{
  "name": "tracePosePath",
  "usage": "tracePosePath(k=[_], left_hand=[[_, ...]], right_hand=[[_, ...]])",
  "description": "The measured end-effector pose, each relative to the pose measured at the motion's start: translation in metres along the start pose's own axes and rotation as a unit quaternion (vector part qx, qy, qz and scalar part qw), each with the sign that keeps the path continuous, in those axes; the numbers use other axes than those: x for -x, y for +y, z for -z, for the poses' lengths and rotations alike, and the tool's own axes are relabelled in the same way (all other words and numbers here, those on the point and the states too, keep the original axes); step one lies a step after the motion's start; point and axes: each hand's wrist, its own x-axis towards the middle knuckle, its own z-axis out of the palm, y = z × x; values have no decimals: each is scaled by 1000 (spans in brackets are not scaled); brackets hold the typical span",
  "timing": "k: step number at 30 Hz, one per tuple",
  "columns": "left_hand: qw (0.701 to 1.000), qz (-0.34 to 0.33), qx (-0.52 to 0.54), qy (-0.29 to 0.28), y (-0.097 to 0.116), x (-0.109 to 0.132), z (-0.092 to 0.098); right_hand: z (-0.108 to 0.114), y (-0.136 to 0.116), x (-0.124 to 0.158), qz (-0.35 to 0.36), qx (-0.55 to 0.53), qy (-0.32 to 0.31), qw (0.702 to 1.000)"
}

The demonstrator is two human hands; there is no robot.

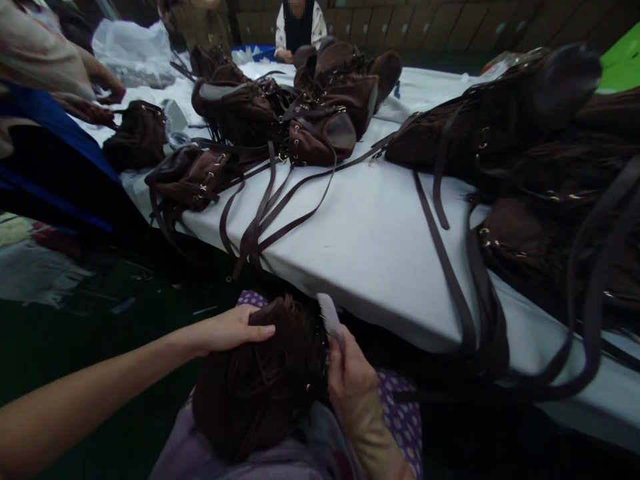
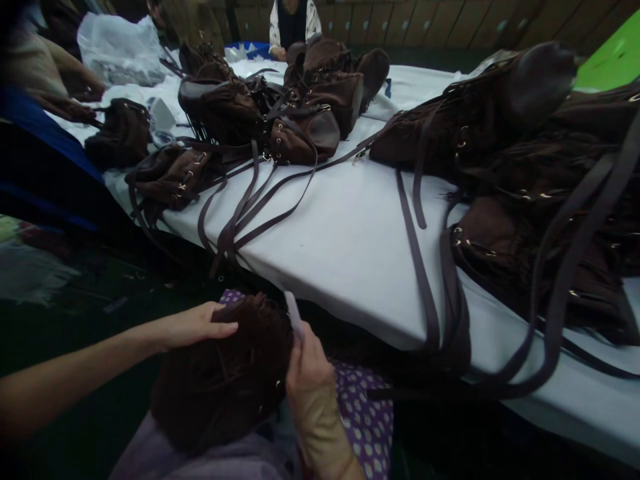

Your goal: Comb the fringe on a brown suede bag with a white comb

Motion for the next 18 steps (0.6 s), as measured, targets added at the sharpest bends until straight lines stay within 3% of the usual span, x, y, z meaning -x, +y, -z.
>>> tracePosePath(k=[3,6,10,12,14,16,18], left_hand=[[1000,-15,2,14,10,15,-21],[997,-1,81,20,12,30,-30],[985,28,156,62,16,56,-30],[975,30,183,126,24,71,-27],[960,22,199,194,33,82,-25],[956,15,193,219,38,87,-24],[967,12,158,197,37,83,-27]], right_hand=[[-11,-20,-17,52,98,-161,981],[-18,0,-20,-7,209,-272,939],[7,76,1,-105,248,-259,928],[30,114,23,-155,255,-248,921],[49,136,43,-206,226,-232,923],[62,131,51,-235,136,-197,942],[68,96,41,-221,30,-139,965]])
